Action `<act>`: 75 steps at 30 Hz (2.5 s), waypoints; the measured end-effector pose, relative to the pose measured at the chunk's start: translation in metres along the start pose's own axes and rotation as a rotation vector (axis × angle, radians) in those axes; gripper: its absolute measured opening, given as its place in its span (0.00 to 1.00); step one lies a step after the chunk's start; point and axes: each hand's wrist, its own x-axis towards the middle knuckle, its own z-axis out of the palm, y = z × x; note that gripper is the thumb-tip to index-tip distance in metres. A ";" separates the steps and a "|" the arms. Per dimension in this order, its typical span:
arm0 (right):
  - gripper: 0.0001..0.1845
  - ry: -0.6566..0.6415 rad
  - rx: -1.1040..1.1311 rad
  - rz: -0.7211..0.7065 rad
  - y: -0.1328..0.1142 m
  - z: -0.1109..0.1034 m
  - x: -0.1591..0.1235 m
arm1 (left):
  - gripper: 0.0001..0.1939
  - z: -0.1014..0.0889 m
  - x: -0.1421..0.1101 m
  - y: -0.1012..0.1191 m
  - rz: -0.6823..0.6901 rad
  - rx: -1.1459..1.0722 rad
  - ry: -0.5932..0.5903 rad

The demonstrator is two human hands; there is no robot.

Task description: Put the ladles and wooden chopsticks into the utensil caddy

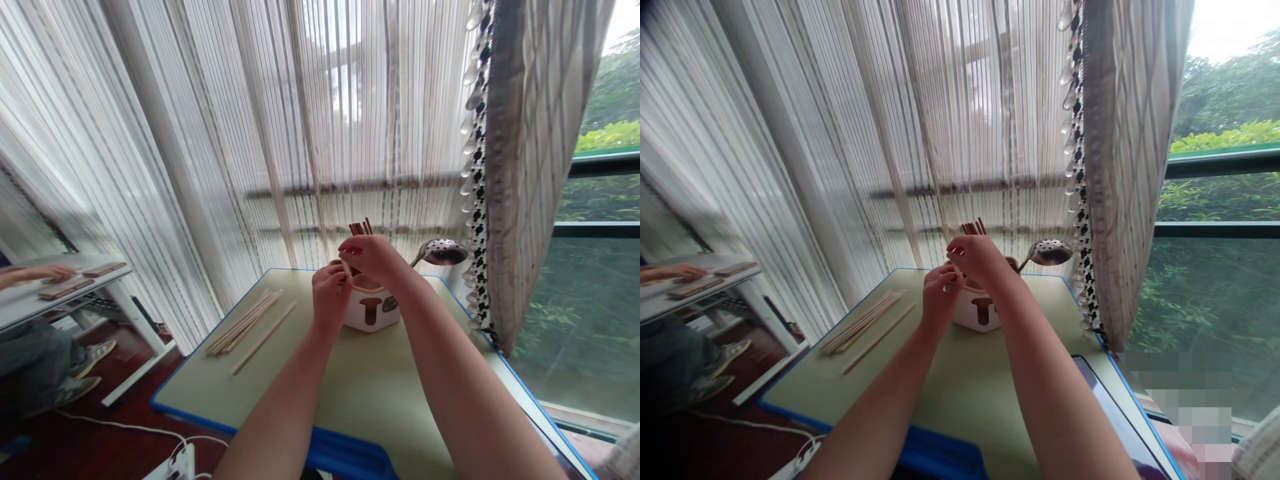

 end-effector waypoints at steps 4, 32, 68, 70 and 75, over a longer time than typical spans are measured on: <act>0.07 -0.004 -0.004 -0.002 0.000 0.003 0.002 | 0.03 0.000 0.000 -0.003 -0.008 0.003 0.015; 0.12 0.350 0.113 -0.148 -0.039 -0.019 -0.013 | 0.08 -0.023 0.005 0.013 -0.092 0.083 0.194; 0.20 -0.115 0.837 0.516 -0.015 0.187 -0.068 | 0.11 -0.116 -0.042 -0.086 -0.473 -0.020 -0.343; 0.17 -0.154 0.857 0.581 -0.021 0.180 -0.063 | 0.10 -0.115 -0.042 -0.084 -0.454 -0.038 -0.348; 0.12 -0.098 0.739 0.454 -0.044 0.154 -0.046 | 0.09 -0.120 -0.037 -0.070 -0.313 -0.044 -0.210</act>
